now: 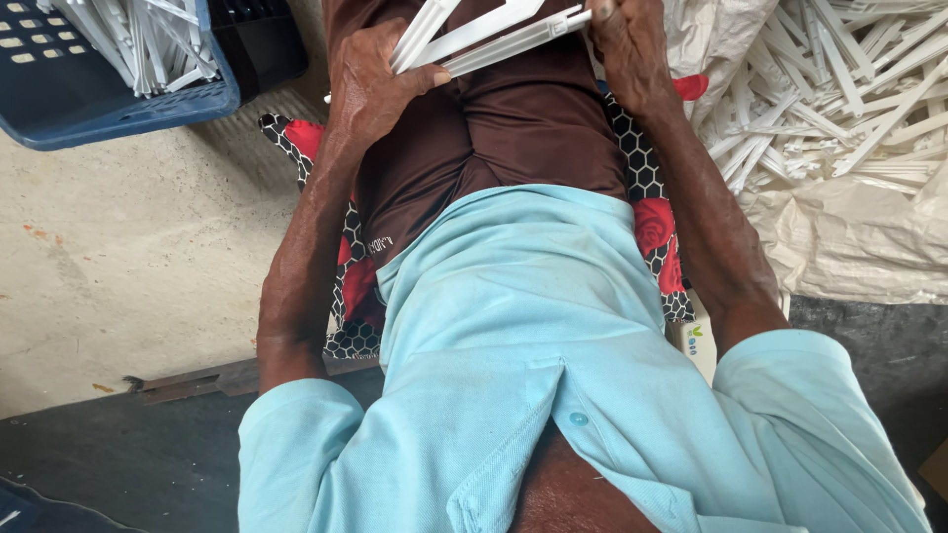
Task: The person sits on the floor and repeatedly picks up white plastic strips and small connectors from a sack. They insert the connectors into the ends of the strips and place the assembled pieces into a blue basket.
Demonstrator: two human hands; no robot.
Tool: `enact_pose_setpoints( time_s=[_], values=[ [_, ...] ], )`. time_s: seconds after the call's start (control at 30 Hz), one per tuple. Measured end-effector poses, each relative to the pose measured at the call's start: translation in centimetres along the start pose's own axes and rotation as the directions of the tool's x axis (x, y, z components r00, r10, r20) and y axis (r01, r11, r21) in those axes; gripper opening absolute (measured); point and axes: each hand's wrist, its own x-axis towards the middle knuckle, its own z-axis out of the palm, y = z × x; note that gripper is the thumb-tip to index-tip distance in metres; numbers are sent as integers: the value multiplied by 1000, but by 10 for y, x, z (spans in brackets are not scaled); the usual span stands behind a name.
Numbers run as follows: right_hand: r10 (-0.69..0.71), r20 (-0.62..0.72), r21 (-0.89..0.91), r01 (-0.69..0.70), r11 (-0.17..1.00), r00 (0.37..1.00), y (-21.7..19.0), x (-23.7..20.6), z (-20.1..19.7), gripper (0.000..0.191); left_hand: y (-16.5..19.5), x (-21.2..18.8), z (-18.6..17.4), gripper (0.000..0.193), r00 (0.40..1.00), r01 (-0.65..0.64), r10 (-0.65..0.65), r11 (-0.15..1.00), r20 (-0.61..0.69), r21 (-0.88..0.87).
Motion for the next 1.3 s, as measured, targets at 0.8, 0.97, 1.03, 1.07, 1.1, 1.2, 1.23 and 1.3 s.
enact_pose_setpoints(
  time_s=[0.8,0.97,1.03,1.07,1.1,1.2,1.23,1.3],
  values=[
    [-214,94,-190,228,955,972,3,1,-12,54,-6,-2,5,46,999,-39,38,999,-24,-24],
    [33,100,146,-48,988,994,10,10,-1,52,-9,-1,7,52,999,-41,41,999,-30,10],
    [36,74,87,-43,995,997,12,6,-4,53,-11,-1,8,51,996,-81,80,997,-41,-7],
    [49,67,41,-52,998,997,12,3,-8,53,-12,-1,9,51,997,-70,70,997,-41,12],
    [60,58,-7,-59,998,997,11,0,-11,52,-13,0,9,50,997,-60,62,998,-42,31],
    [-358,29,-182,357,916,933,9,-7,-16,48,-14,-1,9,50,998,-57,58,998,-32,20],
    [-396,39,-203,395,896,918,8,-9,-16,48,-14,-1,9,50,998,-64,64,998,-25,4],
    [-203,89,-135,214,968,975,10,-4,-13,50,-12,-2,9,50,998,-60,60,998,-28,2]
  ],
)
